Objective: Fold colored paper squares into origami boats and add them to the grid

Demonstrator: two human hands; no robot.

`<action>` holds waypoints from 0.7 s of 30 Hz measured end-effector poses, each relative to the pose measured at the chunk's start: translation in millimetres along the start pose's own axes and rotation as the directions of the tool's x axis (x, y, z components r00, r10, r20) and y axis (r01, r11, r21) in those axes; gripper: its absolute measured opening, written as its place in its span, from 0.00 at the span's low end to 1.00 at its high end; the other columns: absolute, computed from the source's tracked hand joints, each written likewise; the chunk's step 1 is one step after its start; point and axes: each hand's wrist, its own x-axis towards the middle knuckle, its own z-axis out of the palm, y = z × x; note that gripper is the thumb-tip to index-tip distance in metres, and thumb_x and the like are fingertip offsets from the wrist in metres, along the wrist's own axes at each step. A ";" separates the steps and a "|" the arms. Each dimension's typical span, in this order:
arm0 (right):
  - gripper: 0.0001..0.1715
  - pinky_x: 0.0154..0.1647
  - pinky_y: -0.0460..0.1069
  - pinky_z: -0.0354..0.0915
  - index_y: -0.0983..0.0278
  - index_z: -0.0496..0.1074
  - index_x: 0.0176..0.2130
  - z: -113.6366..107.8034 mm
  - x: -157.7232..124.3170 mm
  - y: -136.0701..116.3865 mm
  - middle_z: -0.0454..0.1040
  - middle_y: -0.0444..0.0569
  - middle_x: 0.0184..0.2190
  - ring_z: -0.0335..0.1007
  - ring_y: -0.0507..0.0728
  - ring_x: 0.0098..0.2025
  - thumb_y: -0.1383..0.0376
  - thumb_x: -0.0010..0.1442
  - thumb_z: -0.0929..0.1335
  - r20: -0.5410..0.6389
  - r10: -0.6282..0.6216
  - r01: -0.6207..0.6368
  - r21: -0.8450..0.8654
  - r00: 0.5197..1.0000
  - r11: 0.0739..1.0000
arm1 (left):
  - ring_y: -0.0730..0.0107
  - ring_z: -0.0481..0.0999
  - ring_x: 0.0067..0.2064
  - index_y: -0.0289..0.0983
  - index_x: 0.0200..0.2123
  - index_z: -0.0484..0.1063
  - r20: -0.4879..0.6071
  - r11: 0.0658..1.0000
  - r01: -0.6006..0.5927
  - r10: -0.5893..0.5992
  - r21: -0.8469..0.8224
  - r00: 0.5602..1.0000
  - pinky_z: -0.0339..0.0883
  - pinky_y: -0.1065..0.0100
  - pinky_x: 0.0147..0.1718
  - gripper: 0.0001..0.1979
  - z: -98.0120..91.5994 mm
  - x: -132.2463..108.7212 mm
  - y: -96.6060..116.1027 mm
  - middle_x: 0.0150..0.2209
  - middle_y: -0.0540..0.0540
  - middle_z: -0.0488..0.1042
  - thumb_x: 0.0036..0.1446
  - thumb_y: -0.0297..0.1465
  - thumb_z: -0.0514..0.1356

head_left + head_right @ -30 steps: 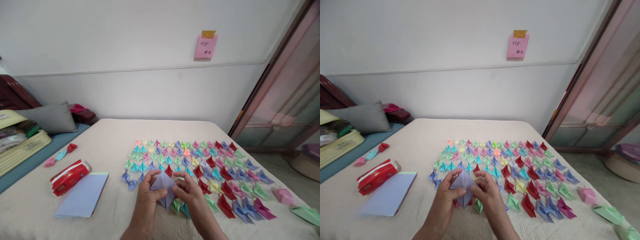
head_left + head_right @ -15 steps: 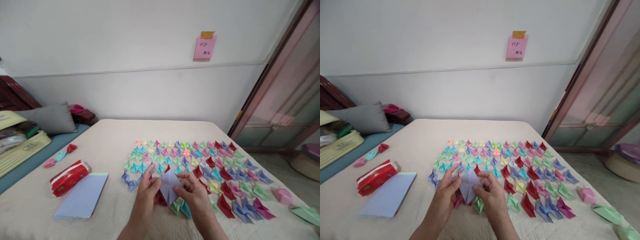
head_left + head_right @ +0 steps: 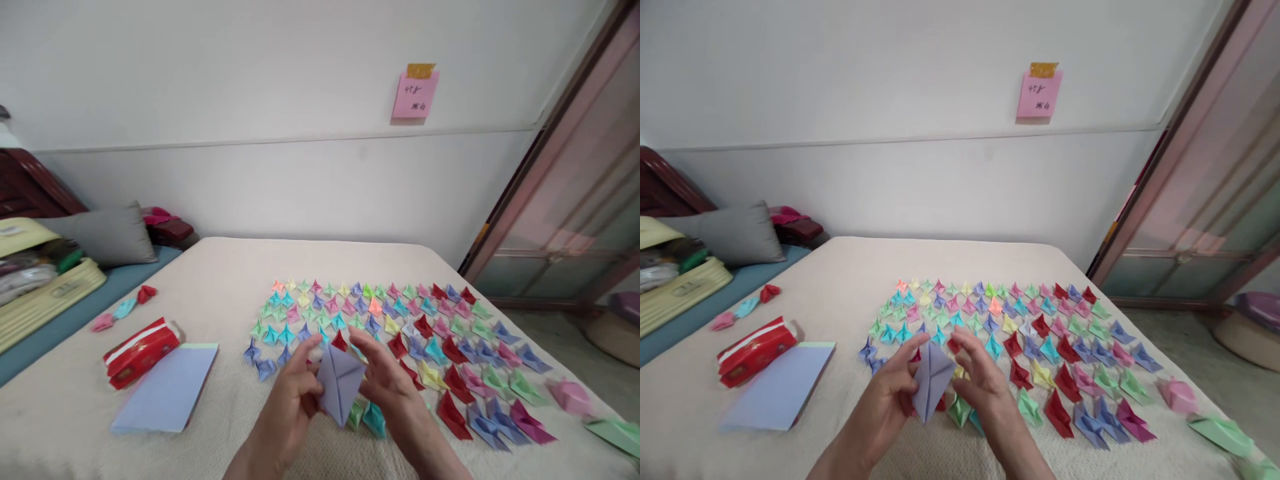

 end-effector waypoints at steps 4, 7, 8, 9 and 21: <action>0.16 0.63 0.63 0.53 0.52 0.81 0.42 -1.2 -2.5 2.0 0.53 0.48 0.70 0.52 0.69 0.68 0.65 0.50 0.76 0.203 -0.062 0.100 -0.180 0.977 0.979 | 0.74 0.68 0.25 0.35 0.53 0.71 0.118 0.990 0.137 -0.135 -0.012 0.984 0.57 0.72 0.26 0.35 -7.8 2.4 -5.2 0.28 0.49 0.73 0.35 0.19 0.55; 0.06 0.66 0.64 0.47 0.54 0.82 0.34 -1.6 -3.0 1.7 0.58 0.48 0.68 0.50 0.67 0.69 0.66 0.54 0.75 0.272 -0.074 0.139 -0.229 0.960 0.963 | 0.75 0.67 0.25 0.36 0.50 0.73 0.179 0.977 0.214 -0.208 -0.015 0.962 0.57 0.72 0.27 0.34 -11.9 4.1 -9.2 0.31 0.48 0.74 0.34 0.19 0.54; 0.05 0.67 0.64 0.46 0.54 0.82 0.31 -2.0 -2.9 0.9 0.60 0.49 0.66 0.50 0.67 0.69 0.67 0.54 0.75 0.281 -0.067 0.133 -0.225 0.957 0.965 | 0.75 0.67 0.25 0.37 0.50 0.73 0.189 0.973 0.229 -0.222 -0.015 0.957 0.57 0.72 0.27 0.34 -12.8 4.5 -9.7 0.32 0.47 0.74 0.34 0.19 0.54; 0.06 0.67 0.65 0.46 0.55 0.81 0.31 -2.5 -2.7 -0.4 0.61 0.49 0.66 0.50 0.66 0.69 0.68 0.54 0.75 0.280 -0.055 0.119 -0.218 0.959 0.969 | 0.75 0.67 0.25 0.37 0.49 0.74 0.198 0.970 0.242 -0.235 -0.012 0.952 0.57 0.72 0.27 0.34 -13.3 4.6 -10.0 0.32 0.47 0.74 0.33 0.19 0.54; 0.04 0.66 0.68 0.39 0.54 0.83 0.25 -0.4 -6.3 -14.2 0.70 0.49 0.60 0.46 0.69 0.69 0.62 0.51 0.77 0.336 0.015 0.104 -0.333 0.942 0.937 | 0.71 0.70 0.26 0.36 0.48 0.73 0.264 0.944 0.321 -0.330 0.079 0.906 0.58 0.72 0.24 0.32 -10.0 6.9 -11.9 0.29 0.47 0.73 0.34 0.20 0.56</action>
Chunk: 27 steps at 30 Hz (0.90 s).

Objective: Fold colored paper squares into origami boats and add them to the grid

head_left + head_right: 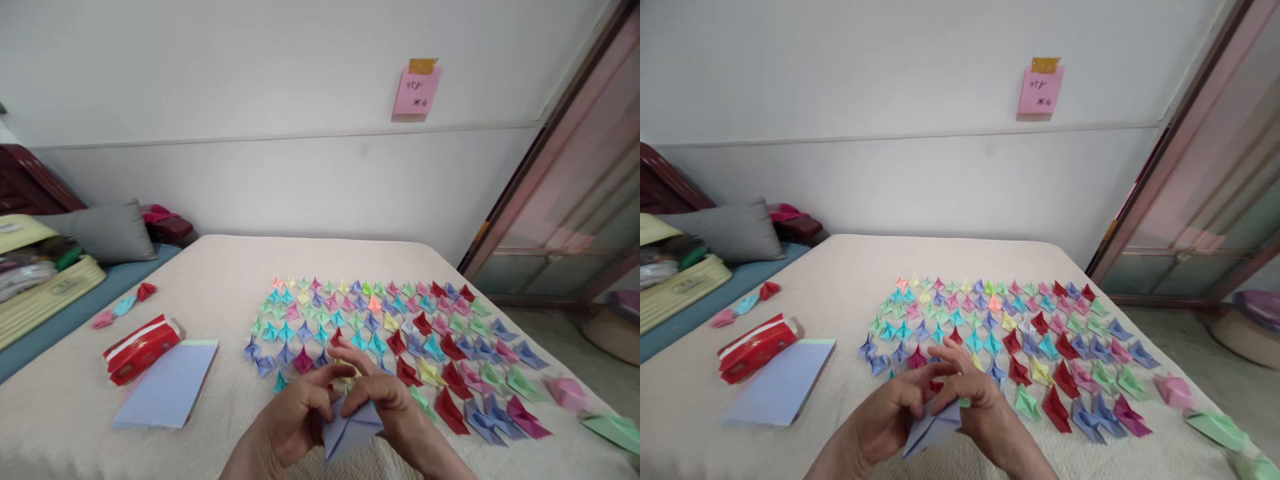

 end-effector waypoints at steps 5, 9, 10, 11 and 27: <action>0.02 0.53 0.57 0.61 0.57 0.81 0.25 -9.6 6.4 9.3 0.79 0.50 0.47 0.68 0.66 0.54 0.64 0.47 0.77 -0.180 0.075 -0.051 0.137 0.981 0.989 | 0.66 0.74 0.36 0.38 0.51 0.71 -0.209 0.926 -0.248 0.312 0.285 0.927 0.65 0.68 0.34 0.20 0.0 -6.2 11.6 0.38 0.44 0.75 0.58 0.39 0.61; 0.02 0.30 0.47 0.59 0.62 0.80 0.25 -10.2 8.5 10.0 0.73 0.42 0.22 0.65 0.53 0.27 0.68 0.48 0.74 -0.202 0.207 -0.164 0.210 0.957 0.964 | 0.68 0.71 0.36 0.36 0.44 0.76 -0.120 0.763 -0.324 0.461 0.560 0.879 0.62 0.70 0.33 0.20 0.9 -12.3 16.4 0.38 0.45 0.74 0.52 0.41 0.67; 0.02 0.29 0.46 0.57 0.63 0.79 0.24 -8.5 9.0 9.6 0.70 0.40 0.19 0.63 0.52 0.25 0.69 0.47 0.73 -0.192 0.229 -0.186 0.215 0.954 0.959 | 0.69 0.70 0.33 0.35 0.42 0.77 -0.087 0.737 -0.312 0.448 0.600 0.890 0.60 0.71 0.31 0.18 1.8 -12.1 15.3 0.34 0.47 0.74 0.50 0.39 0.69; 0.03 0.28 0.46 0.56 0.64 0.78 0.23 -6.4 9.5 9.2 0.69 0.40 0.18 0.61 0.51 0.24 0.70 0.45 0.72 -0.180 0.247 -0.205 0.221 0.952 0.953 | 0.71 0.68 0.30 0.34 0.38 0.78 -0.076 0.713 -0.298 0.442 0.634 0.894 0.58 0.71 0.28 0.15 2.8 -11.0 13.6 0.30 0.49 0.72 0.49 0.37 0.69; 0.06 0.23 0.44 0.57 0.64 0.79 0.31 0.2 8.0 15.0 0.73 0.42 0.17 0.63 0.49 0.20 0.63 0.54 0.72 -0.190 0.241 -0.159 0.368 0.952 0.916 | 0.75 0.64 0.18 0.35 0.33 0.81 -0.256 0.786 -0.360 0.533 0.502 0.807 0.55 0.74 0.18 0.09 -1.5 1.3 0.8 0.16 0.52 0.69 0.48 0.30 0.61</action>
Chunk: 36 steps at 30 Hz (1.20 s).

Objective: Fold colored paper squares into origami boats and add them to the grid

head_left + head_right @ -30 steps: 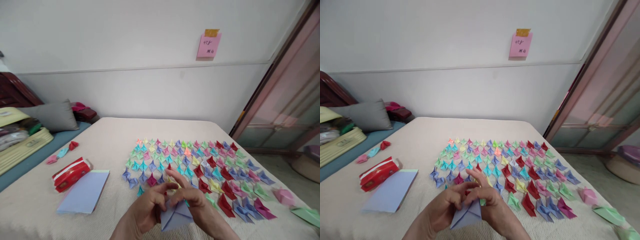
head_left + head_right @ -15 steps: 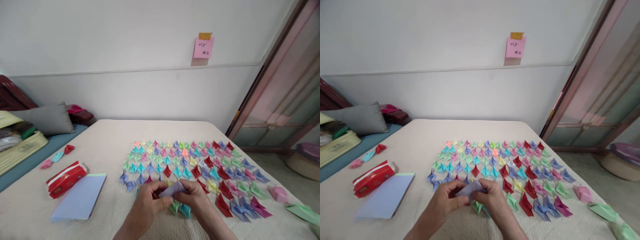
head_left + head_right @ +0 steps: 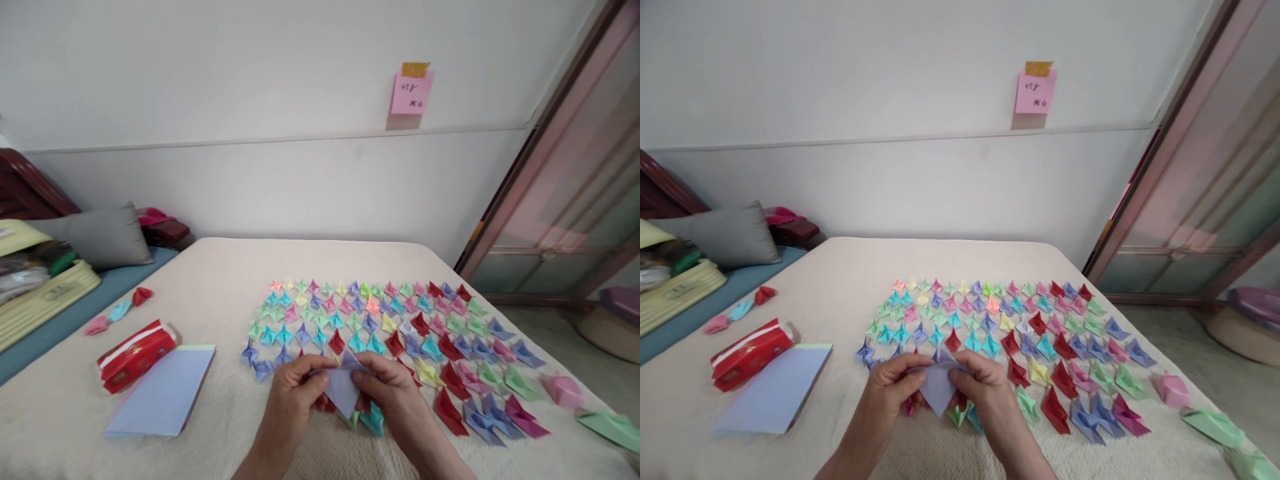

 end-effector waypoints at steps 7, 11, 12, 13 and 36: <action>0.12 0.26 0.44 0.59 0.63 0.80 0.22 -7.0 -3.3 -2.5 0.74 0.44 0.21 0.66 0.49 0.23 0.74 0.51 0.68 0.068 -0.100 0.098 0.033 0.993 0.995 | 0.76 0.68 0.25 0.37 0.25 0.80 0.117 0.989 -0.138 0.132 0.045 0.984 0.61 0.75 0.24 0.10 -3.3 -8.0 16.7 0.25 0.50 0.72 0.49 0.23 0.59; 0.12 0.27 0.45 0.60 0.63 0.81 0.23 -7.4 -2.0 -4.6 0.75 0.45 0.22 0.67 0.50 0.24 0.73 0.50 0.68 0.086 -0.114 0.115 -0.004 0.990 0.993 | 0.76 0.68 0.25 0.36 0.29 0.79 0.167 0.987 -0.148 0.136 0.064 0.977 0.62 0.74 0.24 0.08 -5.0 -9.7 20.8 0.26 0.50 0.72 0.49 0.23 0.59; 0.11 0.26 0.45 0.60 0.63 0.81 0.23 -6.7 -1.7 -5.8 0.74 0.45 0.22 0.66 0.50 0.24 0.73 0.49 0.68 0.083 -0.118 0.120 -0.010 0.989 0.993 | 0.76 0.68 0.24 0.36 0.29 0.78 0.169 0.986 -0.148 0.134 0.071 0.976 0.62 0.74 0.24 0.07 -4.9 -9.4 19.6 0.26 0.51 0.71 0.49 0.24 0.60; 0.11 0.27 0.45 0.60 0.63 0.81 0.22 -5.8 -1.7 -7.4 0.74 0.44 0.22 0.66 0.50 0.23 0.73 0.49 0.68 0.081 -0.122 0.124 -0.019 0.989 0.992 | 0.76 0.67 0.23 0.35 0.29 0.77 0.163 0.987 -0.143 0.128 0.079 0.978 0.62 0.74 0.24 0.05 -4.4 -9.0 17.7 0.25 0.51 0.71 0.49 0.24 0.61; 0.13 0.48 0.52 0.62 0.57 0.72 0.34 -1.3 -10.4 -10.7 0.75 0.46 0.43 0.69 0.62 0.49 0.72 0.47 0.69 0.021 -0.271 0.270 -0.178 0.962 0.946 | 0.77 0.59 0.17 0.34 0.21 0.75 0.036 0.999 0.013 -0.014 0.030 0.999 0.50 0.72 0.19 0.11 0.3 3.1 3.9 0.14 0.53 0.68 0.44 0.35 0.71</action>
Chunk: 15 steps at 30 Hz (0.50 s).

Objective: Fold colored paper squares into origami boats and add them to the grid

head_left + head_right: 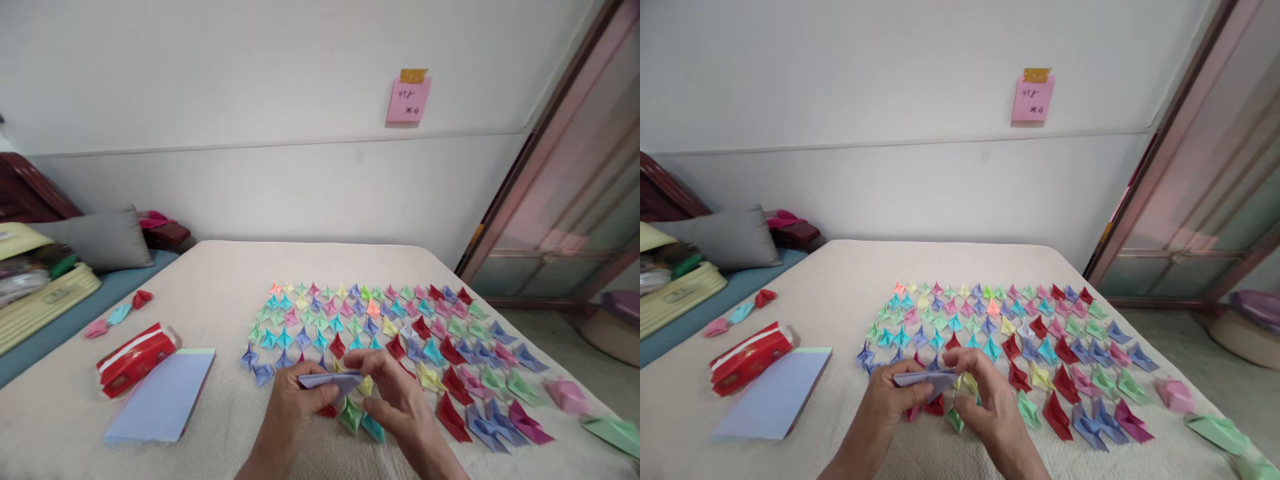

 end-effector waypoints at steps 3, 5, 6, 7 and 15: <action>0.15 0.47 0.52 0.62 0.56 0.74 0.41 -0.7 2.8 1.7 0.75 0.47 0.41 0.69 0.62 0.47 0.63 0.51 0.74 0.017 0.027 -0.025 -0.071 1.000 0.997 | 0.77 0.60 0.18 0.34 0.21 0.75 0.023 0.995 -0.067 0.065 0.074 0.998 0.52 0.72 0.20 0.12 1.2 -3.2 3.0 0.15 0.52 0.69 0.46 0.36 0.70; 0.10 0.43 0.51 0.62 0.58 0.76 0.36 0.4 4.5 1.2 0.75 0.46 0.35 0.70 0.60 0.40 0.59 0.53 0.74 0.028 0.029 -0.024 -0.161 0.999 0.987 | 0.77 0.60 0.19 0.34 0.20 0.74 0.017 0.992 -0.086 0.085 0.097 0.996 0.53 0.72 0.21 0.13 2.7 -5.3 3.9 0.15 0.53 0.68 0.46 0.36 0.70; 0.08 0.40 0.50 0.62 0.59 0.77 0.33 1.1 5.0 0.6 0.74 0.45 0.31 0.69 0.59 0.37 0.58 0.54 0.73 0.027 0.025 -0.020 -0.184 0.999 0.983 | 0.77 0.59 0.19 0.35 0.20 0.74 0.018 0.992 -0.086 0.085 0.095 0.996 0.53 0.72 0.21 0.13 3.5 -6.1 4.2 0.15 0.53 0.67 0.47 0.36 0.70; 0.10 0.37 0.50 0.61 0.60 0.76 0.29 1.8 5.2 0.0 0.72 0.45 0.28 0.68 0.58 0.33 0.57 0.55 0.72 0.019 0.019 -0.015 -0.194 1.000 0.981 | 0.77 0.59 0.19 0.35 0.20 0.74 0.019 0.993 -0.083 0.082 0.085 0.996 0.53 0.72 0.21 0.13 4.1 -6.9 4.4 0.15 0.54 0.66 0.47 0.36 0.70; 0.13 0.32 0.49 0.59 0.60 0.76 0.25 2.8 5.0 -0.4 0.71 0.44 0.23 0.65 0.56 0.29 0.56 0.56 0.72 -0.011 0.000 -0.002 -0.179 1.000 0.984 | 0.77 0.56 0.19 0.35 0.21 0.76 0.021 0.998 -0.053 0.052 0.045 0.998 0.52 0.71 0.22 0.11 5.7 -8.6 7.8 0.14 0.55 0.64 0.46 0.36 0.69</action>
